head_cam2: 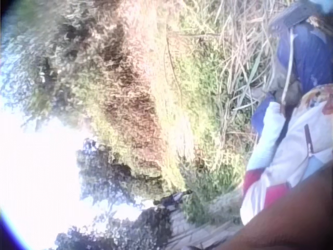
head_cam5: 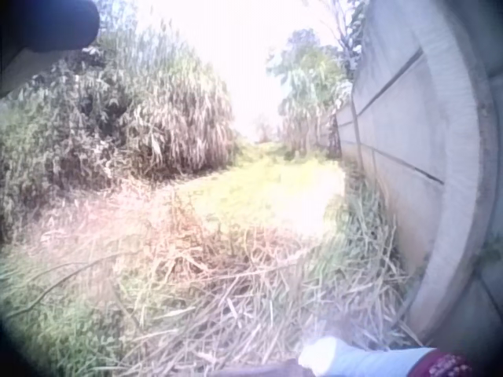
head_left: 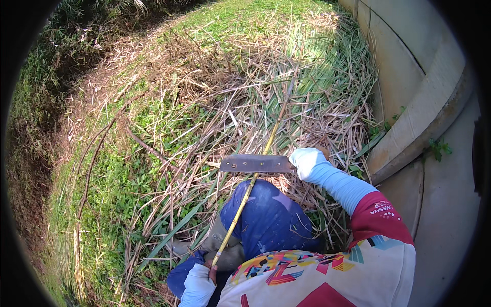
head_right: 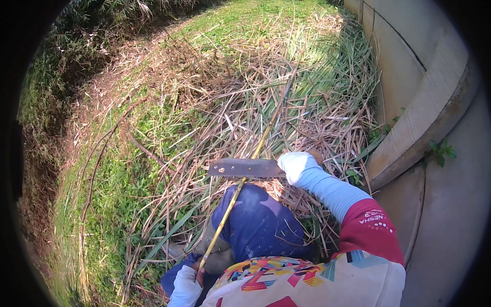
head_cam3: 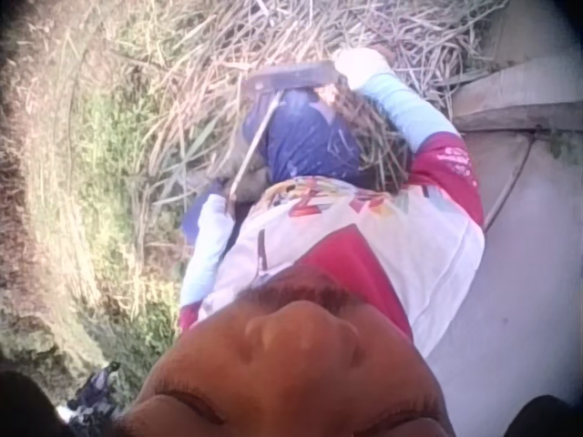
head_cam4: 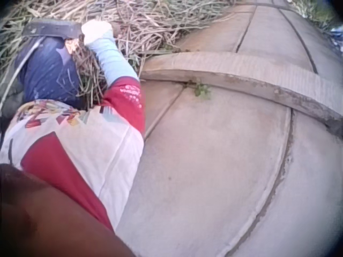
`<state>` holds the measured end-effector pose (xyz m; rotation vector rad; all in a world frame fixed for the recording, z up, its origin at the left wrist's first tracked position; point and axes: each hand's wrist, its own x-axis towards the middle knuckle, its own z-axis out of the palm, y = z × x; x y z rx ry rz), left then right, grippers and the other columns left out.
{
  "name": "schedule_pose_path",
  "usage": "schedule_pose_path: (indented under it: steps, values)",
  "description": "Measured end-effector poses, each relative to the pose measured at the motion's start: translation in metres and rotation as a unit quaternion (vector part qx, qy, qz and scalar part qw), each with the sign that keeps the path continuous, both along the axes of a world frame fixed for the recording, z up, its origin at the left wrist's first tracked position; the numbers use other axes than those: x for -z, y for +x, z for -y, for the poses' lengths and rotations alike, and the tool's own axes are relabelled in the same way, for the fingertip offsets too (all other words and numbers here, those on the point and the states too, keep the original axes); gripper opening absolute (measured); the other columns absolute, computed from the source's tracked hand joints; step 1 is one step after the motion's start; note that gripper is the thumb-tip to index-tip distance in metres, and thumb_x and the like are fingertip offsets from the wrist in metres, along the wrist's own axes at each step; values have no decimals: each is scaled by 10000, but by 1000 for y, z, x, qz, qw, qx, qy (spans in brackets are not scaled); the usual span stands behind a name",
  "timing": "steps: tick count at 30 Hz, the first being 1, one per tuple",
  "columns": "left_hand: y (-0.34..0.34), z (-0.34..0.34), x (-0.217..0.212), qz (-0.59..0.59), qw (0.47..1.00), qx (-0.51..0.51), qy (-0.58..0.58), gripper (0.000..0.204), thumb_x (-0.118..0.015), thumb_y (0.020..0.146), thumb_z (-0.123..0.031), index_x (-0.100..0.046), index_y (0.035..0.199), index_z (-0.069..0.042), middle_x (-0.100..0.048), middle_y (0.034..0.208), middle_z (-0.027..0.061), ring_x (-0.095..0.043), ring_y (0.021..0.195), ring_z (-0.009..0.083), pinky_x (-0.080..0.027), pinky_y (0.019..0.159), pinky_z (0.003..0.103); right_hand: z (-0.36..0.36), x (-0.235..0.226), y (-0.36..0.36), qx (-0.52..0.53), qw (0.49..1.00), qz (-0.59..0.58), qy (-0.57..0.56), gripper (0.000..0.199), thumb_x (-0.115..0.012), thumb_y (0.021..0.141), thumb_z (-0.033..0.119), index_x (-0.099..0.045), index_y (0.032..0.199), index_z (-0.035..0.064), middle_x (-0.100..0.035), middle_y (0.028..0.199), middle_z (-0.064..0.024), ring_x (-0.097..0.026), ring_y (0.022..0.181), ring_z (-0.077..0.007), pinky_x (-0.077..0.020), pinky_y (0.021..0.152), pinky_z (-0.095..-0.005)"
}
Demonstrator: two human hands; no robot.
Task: The person uses a large knife to cut long, thin sticks into smaller pieces. They hold the sticks against their leg and repeatedly slice through them, creating a pile of cut material on the ground.
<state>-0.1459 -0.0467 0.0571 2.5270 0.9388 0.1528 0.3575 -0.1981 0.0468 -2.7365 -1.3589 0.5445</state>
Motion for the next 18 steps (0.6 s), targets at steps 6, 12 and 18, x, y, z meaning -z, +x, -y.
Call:
schedule_pose_path:
  steps: [6, 12, 18]
  values:
    - [-40, -10, -4, -17, 997, 78, 12, 288, -689, 983, -367, -709, 1012, -80, -611, 687, 100, -572, 572, 312, -444, 540, 442, 59, 42, 128, 440, 877, 48, 187, 249, -618, 853, 114, -658, 1089, 47, -705, 1044, -263, -690, 999, -439, -536, 873, -474]
    - [-49, 0, -25, -14, 999, 4, -44, 148, -666, 1007, -226, -702, 960, -91, -655, 719, 79, -562, 623, 284, -456, 595, 440, 66, 20, 41, 288, 933, 36, 214, 189, -576, 858, 67, -606, 1044, 59, -663, 979, -266, -648, 967, -469, -510, 849, -476]
    - [-30, -15, -27, 46, 763, -209, -610, 437, -513, 1063, -391, -697, 1160, -7, -664, 697, 62, -517, 515, 148, -395, 482, 296, 76, 66, -53, 211, 949, -27, 233, 249, -733, 815, 145, -621, 1030, 86, -671, 962, -215, -672, 942, -426, -535, 807, -467]
